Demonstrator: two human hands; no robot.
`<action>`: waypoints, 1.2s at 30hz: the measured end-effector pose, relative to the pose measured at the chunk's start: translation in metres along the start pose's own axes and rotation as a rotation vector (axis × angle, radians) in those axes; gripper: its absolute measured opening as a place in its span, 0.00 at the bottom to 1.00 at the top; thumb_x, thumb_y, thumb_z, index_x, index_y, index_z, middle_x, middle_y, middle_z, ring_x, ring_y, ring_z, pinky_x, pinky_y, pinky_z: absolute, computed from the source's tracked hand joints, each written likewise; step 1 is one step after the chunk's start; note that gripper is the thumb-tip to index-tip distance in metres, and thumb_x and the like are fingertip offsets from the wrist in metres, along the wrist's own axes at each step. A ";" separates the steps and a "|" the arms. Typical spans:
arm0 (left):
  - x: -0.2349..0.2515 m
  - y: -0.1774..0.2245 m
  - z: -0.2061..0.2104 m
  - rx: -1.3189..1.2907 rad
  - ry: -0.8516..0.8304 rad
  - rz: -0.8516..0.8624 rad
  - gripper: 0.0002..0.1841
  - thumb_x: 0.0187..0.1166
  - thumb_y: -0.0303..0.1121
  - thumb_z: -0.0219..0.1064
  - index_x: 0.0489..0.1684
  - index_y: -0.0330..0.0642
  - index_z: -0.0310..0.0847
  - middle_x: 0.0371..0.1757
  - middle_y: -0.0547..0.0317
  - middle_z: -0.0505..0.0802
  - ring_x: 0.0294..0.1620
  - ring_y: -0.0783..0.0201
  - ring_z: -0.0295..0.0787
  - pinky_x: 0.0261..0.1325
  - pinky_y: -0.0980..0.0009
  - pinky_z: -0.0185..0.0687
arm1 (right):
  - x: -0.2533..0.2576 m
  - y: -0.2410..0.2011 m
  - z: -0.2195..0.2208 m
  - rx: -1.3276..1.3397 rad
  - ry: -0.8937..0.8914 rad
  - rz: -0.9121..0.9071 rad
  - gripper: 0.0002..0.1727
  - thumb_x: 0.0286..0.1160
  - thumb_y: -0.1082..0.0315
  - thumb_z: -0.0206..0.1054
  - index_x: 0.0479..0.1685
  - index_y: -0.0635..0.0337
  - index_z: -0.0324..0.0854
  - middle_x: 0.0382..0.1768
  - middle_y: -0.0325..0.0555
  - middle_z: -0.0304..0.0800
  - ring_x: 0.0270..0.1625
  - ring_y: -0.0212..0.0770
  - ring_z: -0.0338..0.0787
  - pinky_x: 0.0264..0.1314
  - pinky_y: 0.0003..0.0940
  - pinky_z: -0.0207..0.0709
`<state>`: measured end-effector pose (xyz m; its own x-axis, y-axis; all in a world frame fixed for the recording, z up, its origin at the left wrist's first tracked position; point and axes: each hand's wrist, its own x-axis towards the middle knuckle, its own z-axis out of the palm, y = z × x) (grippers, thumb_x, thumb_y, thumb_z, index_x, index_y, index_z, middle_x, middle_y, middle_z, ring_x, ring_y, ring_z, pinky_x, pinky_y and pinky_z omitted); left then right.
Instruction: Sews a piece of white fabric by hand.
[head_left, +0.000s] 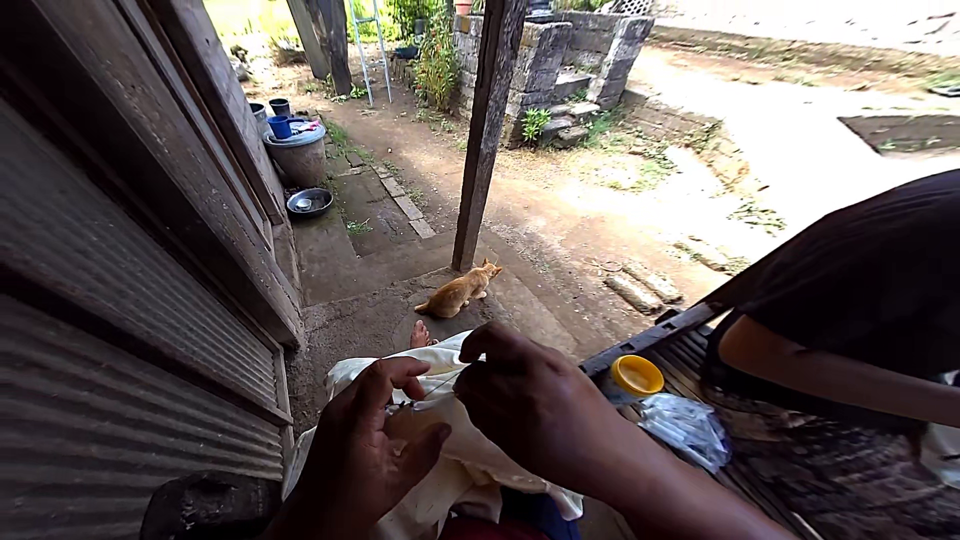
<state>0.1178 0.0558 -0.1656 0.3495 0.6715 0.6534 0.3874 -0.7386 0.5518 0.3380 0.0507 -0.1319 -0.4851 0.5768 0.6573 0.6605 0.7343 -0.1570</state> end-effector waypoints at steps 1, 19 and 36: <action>-0.001 -0.002 0.003 0.034 0.008 -0.013 0.23 0.77 0.45 0.72 0.64 0.43 0.78 0.42 0.65 0.92 0.43 0.77 0.86 0.45 0.83 0.82 | -0.002 0.001 0.002 -0.001 -0.018 0.019 0.07 0.73 0.69 0.66 0.29 0.55 0.88 0.41 0.45 0.86 0.40 0.38 0.86 0.39 0.26 0.82; -0.010 -0.005 0.017 0.114 -0.087 -0.034 0.21 0.72 0.36 0.69 0.66 0.49 0.82 0.42 0.65 0.88 0.32 0.78 0.76 0.32 0.84 0.71 | -0.007 -0.011 0.022 0.025 -0.016 0.081 0.05 0.67 0.65 0.67 0.29 0.49 0.88 0.30 0.40 0.78 0.31 0.36 0.81 0.25 0.28 0.73; -0.015 -0.025 0.035 -1.136 -0.470 -0.370 0.07 0.90 0.40 0.59 0.48 0.49 0.77 0.34 0.73 0.83 0.34 0.81 0.78 0.40 0.82 0.75 | -0.027 0.005 0.025 0.289 0.031 0.164 0.03 0.67 0.62 0.71 0.30 0.45 0.89 0.32 0.36 0.79 0.35 0.28 0.79 0.32 0.24 0.72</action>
<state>0.1332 0.0659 -0.2074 0.7336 0.6317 0.2506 -0.3347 0.0148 0.9422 0.3404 0.0473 -0.1686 -0.3654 0.6879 0.6270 0.5364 0.7062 -0.4622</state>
